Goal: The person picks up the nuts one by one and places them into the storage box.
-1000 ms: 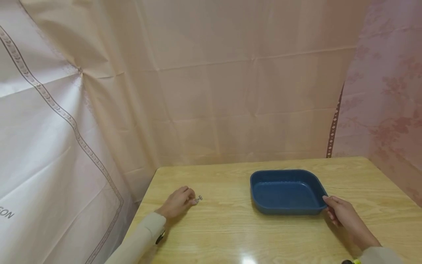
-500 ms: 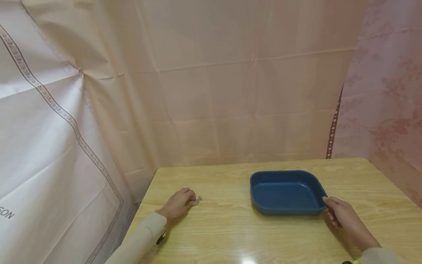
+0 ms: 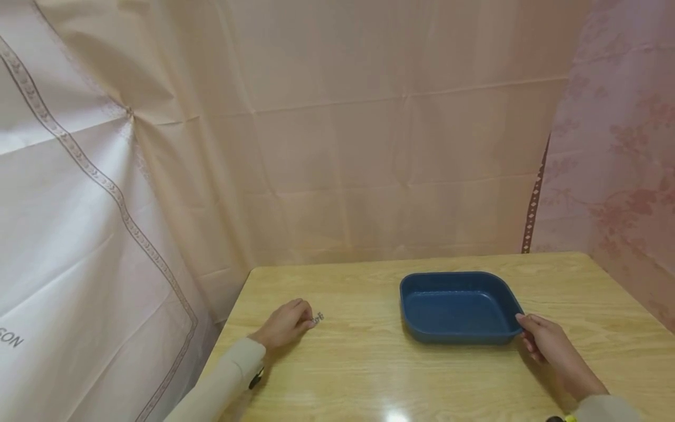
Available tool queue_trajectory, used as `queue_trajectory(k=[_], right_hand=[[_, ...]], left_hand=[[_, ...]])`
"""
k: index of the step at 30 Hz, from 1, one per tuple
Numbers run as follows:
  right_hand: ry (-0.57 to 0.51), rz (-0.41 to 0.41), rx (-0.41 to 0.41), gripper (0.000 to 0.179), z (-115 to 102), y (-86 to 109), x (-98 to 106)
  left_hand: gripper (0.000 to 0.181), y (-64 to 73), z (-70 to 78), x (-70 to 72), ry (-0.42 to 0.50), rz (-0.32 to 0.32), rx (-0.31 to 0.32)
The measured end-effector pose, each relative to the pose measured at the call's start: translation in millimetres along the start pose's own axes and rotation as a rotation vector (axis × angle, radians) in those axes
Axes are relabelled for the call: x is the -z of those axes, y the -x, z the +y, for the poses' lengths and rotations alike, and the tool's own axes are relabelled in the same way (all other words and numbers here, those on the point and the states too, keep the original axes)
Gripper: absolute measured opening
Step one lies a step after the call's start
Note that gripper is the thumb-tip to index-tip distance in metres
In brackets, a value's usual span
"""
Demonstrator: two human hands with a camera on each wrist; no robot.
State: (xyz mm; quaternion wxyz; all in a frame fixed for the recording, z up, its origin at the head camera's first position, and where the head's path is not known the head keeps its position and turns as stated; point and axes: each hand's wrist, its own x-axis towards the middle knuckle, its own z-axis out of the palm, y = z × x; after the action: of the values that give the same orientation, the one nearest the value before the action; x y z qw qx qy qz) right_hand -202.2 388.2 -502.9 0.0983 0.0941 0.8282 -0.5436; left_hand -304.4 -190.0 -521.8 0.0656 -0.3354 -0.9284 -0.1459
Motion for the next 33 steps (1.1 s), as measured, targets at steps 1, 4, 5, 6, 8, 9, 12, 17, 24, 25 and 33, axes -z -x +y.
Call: queue_trajectory(k=[1,4,5,6,8,9,12,17,24,25,33], right_hand=[[-0.001,0.002,-0.001,0.048,0.0,-0.2,0.2],[-0.011,0.009,0.012,0.047,1.3,-0.6,-0.7],[-0.013,0.012,0.014,0.047,2.5,-0.7,-1.2],[-0.017,0.014,0.014,0.047,3.4,-0.8,-1.8],[-0.018,0.010,0.014,0.047,4.7,-0.7,-2.4],[-0.017,0.008,0.012,0.047,5.2,-0.6,-2.4],[-0.016,0.008,0.006,0.047,4.7,-0.9,-1.5],[-0.014,0.011,0.011,0.047,4.4,-2.9,0.4],[-0.033,-0.002,-0.004,0.046,5.9,-3.1,0.3],[-0.033,-0.004,-0.006,0.046,5.8,-3.2,0.4],[-0.062,0.004,0.002,0.044,5.5,-2.9,0.1]], left_hand=[[0.011,-0.4,-0.1,-0.4,0.000,-0.002,-0.004],[0.009,-1.0,0.3,-1.2,-0.001,-0.018,-0.001],[0.009,-1.0,0.5,-1.3,0.001,-0.025,0.003],[0.009,-0.9,0.6,-1.4,0.000,-0.032,0.007],[0.009,-0.4,1.4,-1.2,-0.001,-0.049,0.021],[0.009,-0.2,1.8,-0.8,0.001,-0.058,0.026],[0.009,-0.3,3.2,0.6,0.008,-0.080,0.039],[0.008,-1.7,6.9,4.5,0.020,-0.128,0.055],[0.009,2.1,8.2,2.2,-0.038,-0.160,0.022],[0.010,2.3,8.7,2.5,-0.059,-0.159,0.005],[0.017,1.7,10.5,5.8,-0.089,-0.160,0.000]])
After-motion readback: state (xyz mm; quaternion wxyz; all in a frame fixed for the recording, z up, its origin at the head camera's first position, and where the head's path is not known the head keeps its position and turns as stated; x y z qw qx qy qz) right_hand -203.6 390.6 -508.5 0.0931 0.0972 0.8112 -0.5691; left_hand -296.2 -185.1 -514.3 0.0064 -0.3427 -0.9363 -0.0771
